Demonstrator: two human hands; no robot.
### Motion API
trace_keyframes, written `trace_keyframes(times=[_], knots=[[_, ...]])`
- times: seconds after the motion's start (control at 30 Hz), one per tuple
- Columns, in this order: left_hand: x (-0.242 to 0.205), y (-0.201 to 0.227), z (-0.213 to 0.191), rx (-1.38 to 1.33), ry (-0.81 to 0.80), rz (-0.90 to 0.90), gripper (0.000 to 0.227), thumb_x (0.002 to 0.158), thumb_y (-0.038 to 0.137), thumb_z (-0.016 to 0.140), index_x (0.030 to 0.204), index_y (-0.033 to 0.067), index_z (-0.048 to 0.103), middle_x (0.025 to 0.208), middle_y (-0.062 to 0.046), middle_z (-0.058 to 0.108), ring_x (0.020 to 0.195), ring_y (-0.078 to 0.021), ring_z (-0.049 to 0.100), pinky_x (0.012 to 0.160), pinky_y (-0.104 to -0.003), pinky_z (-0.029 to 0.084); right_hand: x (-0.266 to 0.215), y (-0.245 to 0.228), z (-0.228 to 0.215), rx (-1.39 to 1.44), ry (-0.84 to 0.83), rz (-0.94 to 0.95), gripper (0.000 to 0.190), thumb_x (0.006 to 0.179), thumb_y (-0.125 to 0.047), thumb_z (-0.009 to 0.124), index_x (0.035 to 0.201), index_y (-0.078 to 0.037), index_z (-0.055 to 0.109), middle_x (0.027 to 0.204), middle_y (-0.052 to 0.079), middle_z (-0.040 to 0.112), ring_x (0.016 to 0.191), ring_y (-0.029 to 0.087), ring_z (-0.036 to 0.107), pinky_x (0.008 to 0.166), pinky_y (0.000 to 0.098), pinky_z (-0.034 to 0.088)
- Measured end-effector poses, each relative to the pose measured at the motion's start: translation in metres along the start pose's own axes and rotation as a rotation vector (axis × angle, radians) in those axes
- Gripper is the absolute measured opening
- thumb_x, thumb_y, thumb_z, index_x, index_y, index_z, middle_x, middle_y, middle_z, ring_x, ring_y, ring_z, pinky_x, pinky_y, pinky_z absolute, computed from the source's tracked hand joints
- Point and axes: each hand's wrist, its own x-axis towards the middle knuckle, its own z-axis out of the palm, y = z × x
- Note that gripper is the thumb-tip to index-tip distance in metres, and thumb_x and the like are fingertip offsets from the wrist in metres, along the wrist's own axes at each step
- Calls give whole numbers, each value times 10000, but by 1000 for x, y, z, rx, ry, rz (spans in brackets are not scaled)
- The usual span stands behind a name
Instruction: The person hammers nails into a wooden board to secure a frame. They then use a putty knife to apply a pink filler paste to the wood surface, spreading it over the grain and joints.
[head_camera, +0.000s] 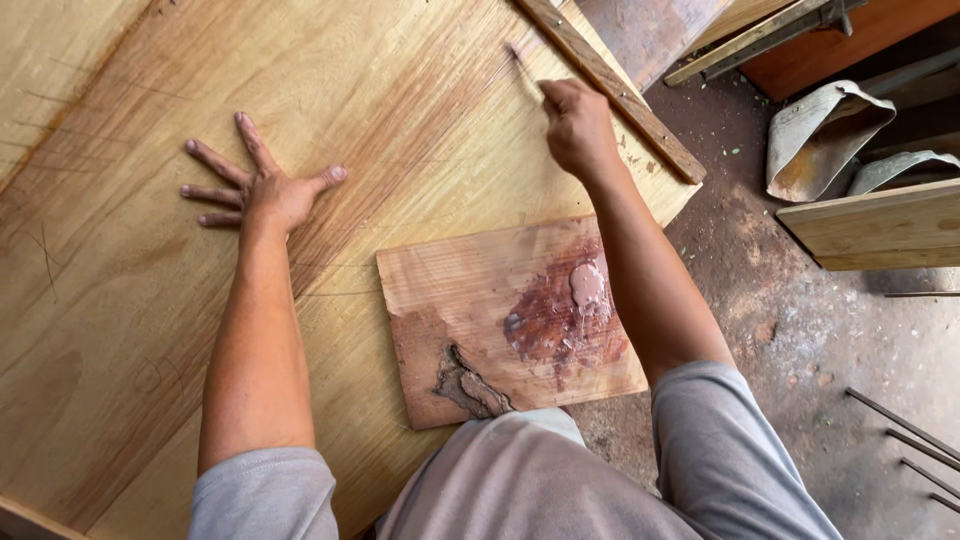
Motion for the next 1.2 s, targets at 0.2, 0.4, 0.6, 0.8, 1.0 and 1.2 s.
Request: trace_keyframes(times=[0.2,0.4,0.6,0.8,1.0,1.2], knots=[[2,-1,-2,12,-6,-29,1404,673,796,767,1653,453,-178,1611,-207,-399,1469,-598,-290,1211,-790,-66,0,6,-13,-8,99,83,245,1027,-87,597,1208,5,736,1173,171,731,986,290,717,872,384,580],[4,-2,1,14,-3,-13,1403,679,782,784,1660,446,-162,1616,-219,-398,1474,-604,-288,1210,-794,-59,-1,-11,-3,-57,30,175,273,1027,-113,578,1233,8,709,1188,177,716,976,300,706,851,384,581],[3,-3,2,-7,4,7,1420,665,760,800,1668,441,-153,1621,-222,-385,1463,-610,-297,1199,-808,-66,-15,-29,-5,-73,-201,199,291,1059,-87,490,1230,-38,720,1214,151,718,978,282,708,873,368,592],[-2,0,0,-22,6,3,1413,663,754,809,1673,442,-129,1631,-210,-390,1470,-603,-314,1200,-803,-77,-25,-7,-19,1,-71,203,268,1032,-131,543,1184,-85,759,1167,139,739,965,271,702,849,393,566],[0,-5,3,-29,34,36,1413,691,762,813,1676,422,-142,1620,-226,-393,1456,-618,-319,1200,-793,-82,-15,17,-2,-68,112,94,288,1023,-54,522,1229,-63,723,1137,147,730,946,293,699,819,413,564],[1,-1,0,-12,-7,-5,1420,666,763,802,1663,444,-157,1620,-222,-395,1456,-607,-314,1197,-803,-81,-6,18,-14,-80,47,199,241,1050,-121,525,1169,-82,731,1075,121,723,821,260,679,686,404,533]])
